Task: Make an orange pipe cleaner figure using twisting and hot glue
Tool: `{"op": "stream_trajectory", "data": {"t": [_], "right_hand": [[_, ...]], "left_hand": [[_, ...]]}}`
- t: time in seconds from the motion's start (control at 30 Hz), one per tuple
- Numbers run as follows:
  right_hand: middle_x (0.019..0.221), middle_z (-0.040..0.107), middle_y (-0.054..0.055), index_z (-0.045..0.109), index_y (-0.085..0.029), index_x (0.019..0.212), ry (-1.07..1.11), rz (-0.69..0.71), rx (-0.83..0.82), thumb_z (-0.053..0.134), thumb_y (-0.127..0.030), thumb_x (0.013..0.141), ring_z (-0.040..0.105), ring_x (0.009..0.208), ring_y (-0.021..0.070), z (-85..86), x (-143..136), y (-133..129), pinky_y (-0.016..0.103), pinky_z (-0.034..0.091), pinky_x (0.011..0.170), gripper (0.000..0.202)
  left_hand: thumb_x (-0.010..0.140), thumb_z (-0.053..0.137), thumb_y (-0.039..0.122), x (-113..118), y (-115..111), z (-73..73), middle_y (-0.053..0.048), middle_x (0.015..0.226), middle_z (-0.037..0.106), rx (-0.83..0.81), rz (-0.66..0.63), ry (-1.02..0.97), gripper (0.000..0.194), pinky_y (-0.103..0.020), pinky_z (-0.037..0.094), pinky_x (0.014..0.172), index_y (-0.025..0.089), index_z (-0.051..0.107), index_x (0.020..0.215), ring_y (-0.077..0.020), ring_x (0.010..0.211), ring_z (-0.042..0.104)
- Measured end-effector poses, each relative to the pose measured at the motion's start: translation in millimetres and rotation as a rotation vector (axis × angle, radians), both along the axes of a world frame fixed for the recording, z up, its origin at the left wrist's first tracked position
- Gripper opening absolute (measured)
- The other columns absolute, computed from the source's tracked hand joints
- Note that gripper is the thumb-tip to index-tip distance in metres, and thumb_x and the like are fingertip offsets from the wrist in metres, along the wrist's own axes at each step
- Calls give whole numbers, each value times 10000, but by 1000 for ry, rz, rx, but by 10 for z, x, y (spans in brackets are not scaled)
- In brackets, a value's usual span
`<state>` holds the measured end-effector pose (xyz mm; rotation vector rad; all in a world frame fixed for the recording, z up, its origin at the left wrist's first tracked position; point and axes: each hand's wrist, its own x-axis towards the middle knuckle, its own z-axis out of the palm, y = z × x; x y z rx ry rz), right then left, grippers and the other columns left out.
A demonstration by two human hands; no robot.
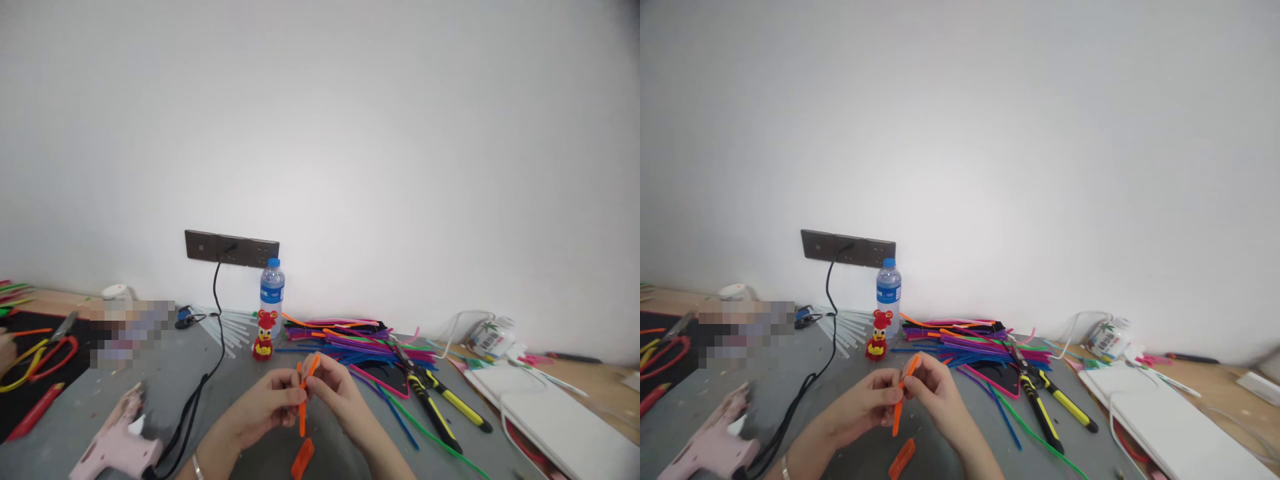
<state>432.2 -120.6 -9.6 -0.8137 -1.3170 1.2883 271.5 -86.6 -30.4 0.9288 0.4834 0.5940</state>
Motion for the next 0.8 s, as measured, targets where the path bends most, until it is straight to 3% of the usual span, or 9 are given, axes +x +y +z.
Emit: {"op": "stream_trajectory", "data": {"t": [0.27,0.47,0.67,0.8], "right_hand": [[829,621,54,594,-201,698,-135,-233,236,677,-312,826,599,777,199,-57,-53,19,291,468,680,189],[954,632,76,610,-216,728,-279,-232,334,598,-234,883,606,923,232,-48,-48,-14,341,457,815,157],[931,612,77,646,-215,778,-368,-264,423,553,-206,897,603,882,225,-20,-92,-49,328,461,781,151],[931,621,73,679,-223,899,-446,-308,481,661,-161,818,610,855,217,-62,-125,-40,301,474,751,104]], "left_hand": [[679,813,397,36,53,45,63,507,461,29,250,-56,410,-179,253,480,159,495,578,-54,471,365],[674,815,415,65,33,49,54,531,498,-14,316,-110,411,-166,326,512,156,510,580,-65,518,430],[671,825,373,78,25,78,59,564,515,-56,359,-180,365,-175,397,542,158,536,614,-68,539,480],[658,835,350,74,40,50,72,553,528,-52,434,-173,326,-156,381,500,165,568,686,-54,503,468]]}}
